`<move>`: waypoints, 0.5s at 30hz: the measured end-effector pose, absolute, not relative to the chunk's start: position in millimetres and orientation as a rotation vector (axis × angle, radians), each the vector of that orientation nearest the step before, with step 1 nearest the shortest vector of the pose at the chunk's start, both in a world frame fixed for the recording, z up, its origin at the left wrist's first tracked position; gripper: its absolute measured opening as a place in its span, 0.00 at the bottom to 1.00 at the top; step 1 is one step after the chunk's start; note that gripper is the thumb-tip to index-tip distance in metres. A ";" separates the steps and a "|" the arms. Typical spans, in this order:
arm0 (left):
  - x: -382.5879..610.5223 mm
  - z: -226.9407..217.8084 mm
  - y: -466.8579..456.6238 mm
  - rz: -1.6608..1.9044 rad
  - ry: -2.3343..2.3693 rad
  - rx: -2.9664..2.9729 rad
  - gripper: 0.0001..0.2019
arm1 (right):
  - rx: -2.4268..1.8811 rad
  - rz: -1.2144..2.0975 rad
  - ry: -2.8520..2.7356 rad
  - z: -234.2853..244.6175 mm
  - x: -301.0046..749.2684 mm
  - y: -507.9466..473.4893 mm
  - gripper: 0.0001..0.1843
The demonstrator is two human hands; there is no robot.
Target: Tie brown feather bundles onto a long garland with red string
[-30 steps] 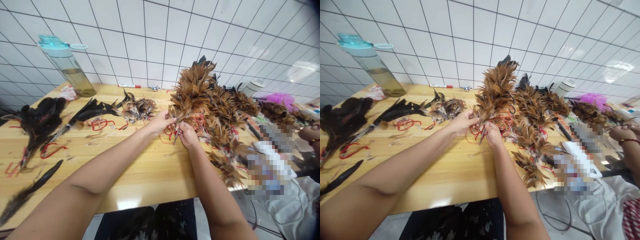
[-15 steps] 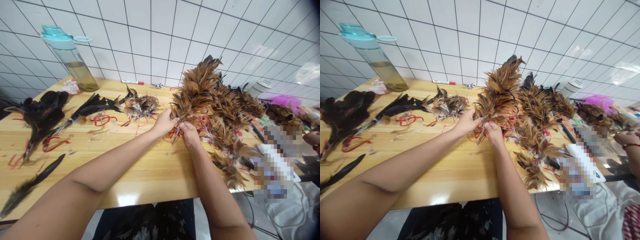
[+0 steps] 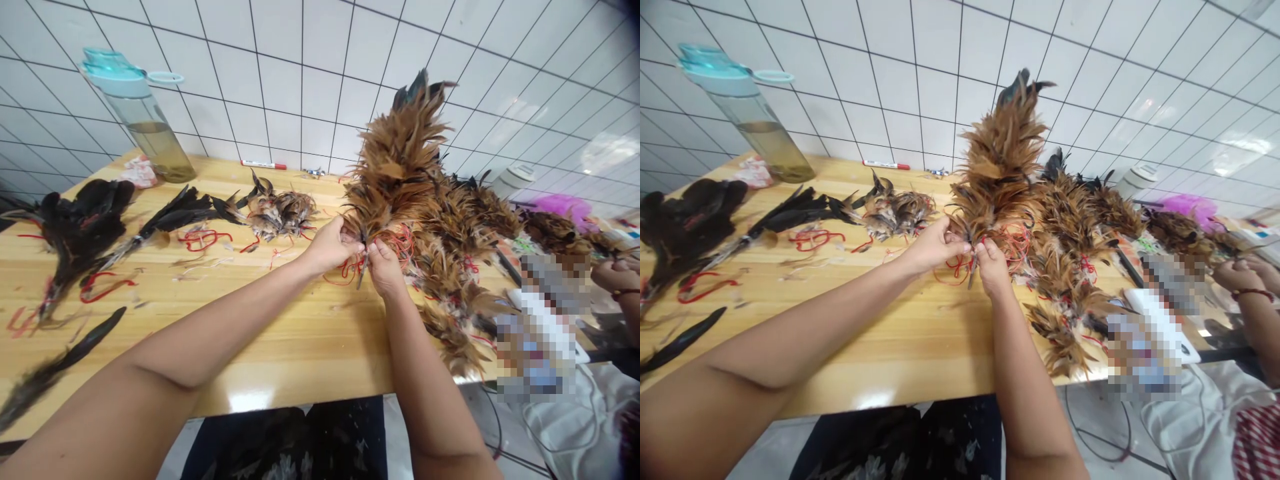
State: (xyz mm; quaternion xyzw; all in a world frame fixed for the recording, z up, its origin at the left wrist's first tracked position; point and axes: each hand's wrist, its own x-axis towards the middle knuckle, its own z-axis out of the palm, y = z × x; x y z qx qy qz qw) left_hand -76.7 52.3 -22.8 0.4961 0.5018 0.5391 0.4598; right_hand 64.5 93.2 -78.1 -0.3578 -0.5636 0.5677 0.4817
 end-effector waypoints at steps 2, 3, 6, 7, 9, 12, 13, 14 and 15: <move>-79.1 -24.1 53.1 1.316 1.227 1.216 0.15 | -0.823 1.406 -1.272 -73.7 63.1 91.2 0.18; -79.7 -26.2 53.6 1.284 1.200 1.213 0.15 | -0.801 1.397 -1.233 -71.5 63.0 90.7 0.19; -77.1 -37.0 55.2 1.130 1.004 1.227 0.14 | -0.774 1.418 -1.178 -65.9 64.7 90.3 0.20; -75.2 -41.4 55.9 1.099 0.952 1.245 0.14 | -0.770 1.429 -1.175 -64.9 65.3 90.3 0.20; -71.8 -49.2 57.5 1.076 0.921 1.304 0.15 | -0.763 1.439 -1.174 -64.2 66.2 90.2 0.20; -72.1 -54.6 60.5 1.023 1.006 1.432 0.10 | -0.751 1.441 -1.172 -65.3 66.4 90.4 0.20; -74.2 -54.1 61.5 1.007 1.046 1.500 0.07 | -0.747 1.442 -1.168 -66.0 66.2 90.6 0.20; -77.0 -52.5 62.5 1.005 1.096 1.579 0.05 | -0.746 1.440 -1.159 -66.7 66.1 90.9 0.20; -80.3 -50.0 63.3 1.019 1.160 1.660 0.05 | -0.748 1.434 -1.146 -67.6 65.9 91.3 0.20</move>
